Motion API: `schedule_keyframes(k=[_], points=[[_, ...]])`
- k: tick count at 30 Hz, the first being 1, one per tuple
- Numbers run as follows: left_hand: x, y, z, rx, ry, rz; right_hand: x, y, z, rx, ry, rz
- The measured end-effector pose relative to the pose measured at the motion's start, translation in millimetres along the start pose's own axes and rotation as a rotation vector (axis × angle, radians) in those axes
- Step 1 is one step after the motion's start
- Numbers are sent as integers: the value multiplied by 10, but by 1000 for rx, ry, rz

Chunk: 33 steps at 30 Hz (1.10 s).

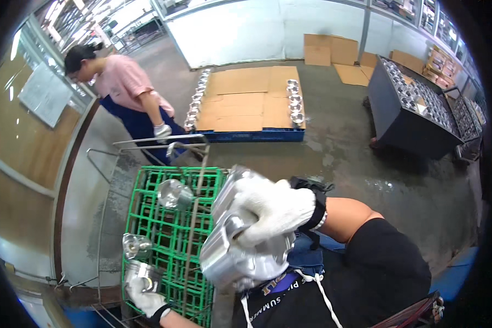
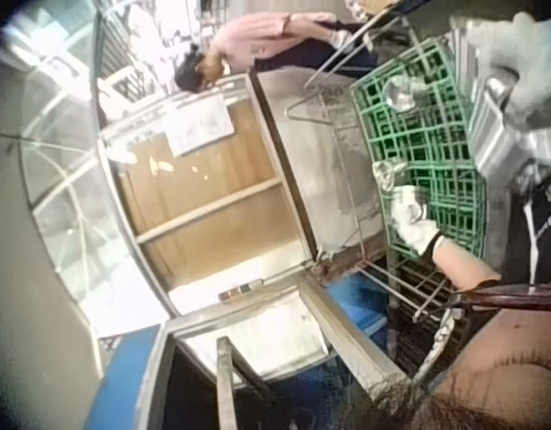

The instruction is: Transferring metal pistons from a green plastic tray in a metal rack to a cardboard-covered pallet and then operating a control panel on a cleaning or processing machine.

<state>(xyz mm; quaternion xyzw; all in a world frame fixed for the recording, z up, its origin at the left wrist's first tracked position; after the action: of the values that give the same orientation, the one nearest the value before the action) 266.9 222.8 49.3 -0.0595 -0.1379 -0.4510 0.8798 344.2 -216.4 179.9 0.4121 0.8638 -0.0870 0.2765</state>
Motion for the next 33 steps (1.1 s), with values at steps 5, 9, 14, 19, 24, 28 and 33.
schedule_keyframes(k=[5, 9, 14, 19, 24, 28, 33], points=[[1251, -978, 679, 156, -28, 99, -473, -1000, 994, 166, -375, 382], [1831, -1303, 441, 11, -109, -90, -810, -2012, 1701, 725, -449, 373], [3603, -1876, -188, -348, -86, -537, -954, -2970, 2604, 708, -409, 591], [4111, -1883, -1522, -564, -15, -377, -1107, -3611, 3107, 1001, -296, 641], [4600, -1743, -2487, -805, 14, -383, -1394, -4025, 3598, 1364, -191, 636], [5293, -1515, -2901, -896, -20, -580, -1767, -4227, 3926, 1552, -402, 600], [6221, -1162, -3516, -929, -58, -544, -2412, -4322, 4139, 1704, -441, 652]])
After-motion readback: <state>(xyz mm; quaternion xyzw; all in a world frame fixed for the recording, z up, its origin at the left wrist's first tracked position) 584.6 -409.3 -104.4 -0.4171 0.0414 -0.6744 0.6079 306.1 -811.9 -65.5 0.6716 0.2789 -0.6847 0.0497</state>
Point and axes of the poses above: each hand's wrist, its own y-axis towards the middle knuckle, its own x-axis out of the palm, z = x × y, the point moved 2 cm from there along y, towards the middle knuckle, and after that the axes turned 2 degrees about -y, right-handed, at the moved point
